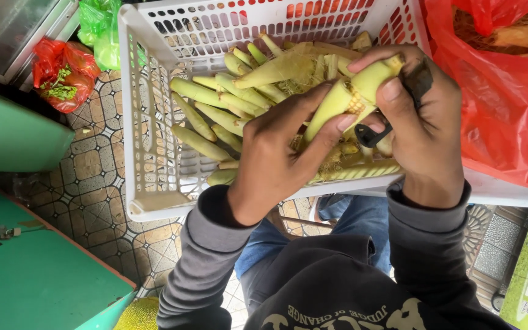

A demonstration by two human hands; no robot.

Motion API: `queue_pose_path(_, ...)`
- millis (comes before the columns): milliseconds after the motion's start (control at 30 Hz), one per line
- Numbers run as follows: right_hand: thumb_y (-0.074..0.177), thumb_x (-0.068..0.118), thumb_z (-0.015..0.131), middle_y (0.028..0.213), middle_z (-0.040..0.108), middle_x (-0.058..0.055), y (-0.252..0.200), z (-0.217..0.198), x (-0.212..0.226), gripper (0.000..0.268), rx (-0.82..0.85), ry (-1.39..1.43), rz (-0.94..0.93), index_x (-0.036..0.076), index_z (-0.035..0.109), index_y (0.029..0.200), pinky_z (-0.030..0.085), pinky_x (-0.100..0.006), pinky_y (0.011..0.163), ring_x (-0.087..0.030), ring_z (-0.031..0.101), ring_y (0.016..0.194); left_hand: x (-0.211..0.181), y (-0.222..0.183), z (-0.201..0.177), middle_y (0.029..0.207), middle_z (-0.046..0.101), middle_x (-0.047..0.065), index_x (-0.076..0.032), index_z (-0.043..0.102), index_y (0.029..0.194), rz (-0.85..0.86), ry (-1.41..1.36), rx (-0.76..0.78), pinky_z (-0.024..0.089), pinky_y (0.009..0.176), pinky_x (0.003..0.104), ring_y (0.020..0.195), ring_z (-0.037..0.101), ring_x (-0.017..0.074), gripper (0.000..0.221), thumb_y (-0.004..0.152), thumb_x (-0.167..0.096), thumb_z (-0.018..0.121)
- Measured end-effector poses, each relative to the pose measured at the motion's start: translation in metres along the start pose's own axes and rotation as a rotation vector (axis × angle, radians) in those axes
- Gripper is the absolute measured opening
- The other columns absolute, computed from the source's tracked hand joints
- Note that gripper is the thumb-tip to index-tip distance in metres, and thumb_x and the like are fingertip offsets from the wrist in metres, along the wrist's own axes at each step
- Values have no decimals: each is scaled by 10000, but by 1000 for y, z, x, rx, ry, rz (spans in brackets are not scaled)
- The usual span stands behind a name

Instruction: Peeling the husks off baby corn using a small knife to trim the ends.

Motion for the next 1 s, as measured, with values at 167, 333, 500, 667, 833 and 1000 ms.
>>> queue_pose_path(167, 1124, 407, 461, 963, 524, -66, -1, 3, -6, 495, 4, 1, 6, -25, 513, 1360, 410, -210, 614, -96, 474, 689, 15, -13, 8, 1112, 771, 186, -27, 561, 1356, 17, 86, -88, 645, 647, 281, 723, 700, 153, 326, 1088, -199, 629)
queue_pose_path(333, 1064, 452, 571, 929, 587, -60, 0, -2, -18, 461, -29, -147, -121, 15, 555, 1209, 445, -281, 710, -140, 547, 756, 26, -15, 12, 999, 758, 120, -80, 566, 1375, 30, 117, -123, 546, 557, 250, 676, 627, 127, 269, 1130, -192, 580)
queue_pose_path(500, 1063, 337, 600, 926, 520, -67, -5, -4, -13, 534, 29, 140, 37, -24, 477, 1437, 404, -211, 633, -85, 459, 662, 1, 7, -8, 1071, 725, 95, -52, 548, 1203, -300, -310, -61, 612, 660, 250, 959, 758, 205, 290, 1059, -300, 503)
queue_pose_path(667, 1111, 215, 525, 1125, 568, -113, -4, -7, -21, 563, 74, 193, 35, -71, 389, 1577, 462, -236, 670, -137, 512, 743, -7, 11, -4, 1089, 713, 92, -98, 477, 1165, -356, -400, -99, 642, 708, 258, 973, 750, 186, 268, 985, -159, 666)
queue_pose_path(833, 1081, 319, 602, 1035, 590, -54, -1, -3, -8, 471, -10, -37, 23, -5, 542, 1418, 500, -253, 830, -125, 574, 919, -4, 11, 1, 1065, 664, 57, -98, 495, 1173, -262, -168, -206, 565, 807, 265, 917, 656, 160, 397, 918, -142, 797)
queue_pose_path(1000, 1084, 223, 634, 835, 517, -44, -3, -8, -13, 425, -46, 106, 14, -32, 526, 1407, 444, -251, 697, -112, 487, 717, -4, 18, -2, 1102, 710, 117, -24, 656, 1178, -139, -61, -120, 583, 915, 371, 1047, 680, 261, 244, 986, -166, 704)
Point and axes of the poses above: each hand's wrist, its own y-axis towards the middle knuckle, its own z-axis out of the palm, x = y × z, the point moved 1 cm from there along y, towards the middle knuckle
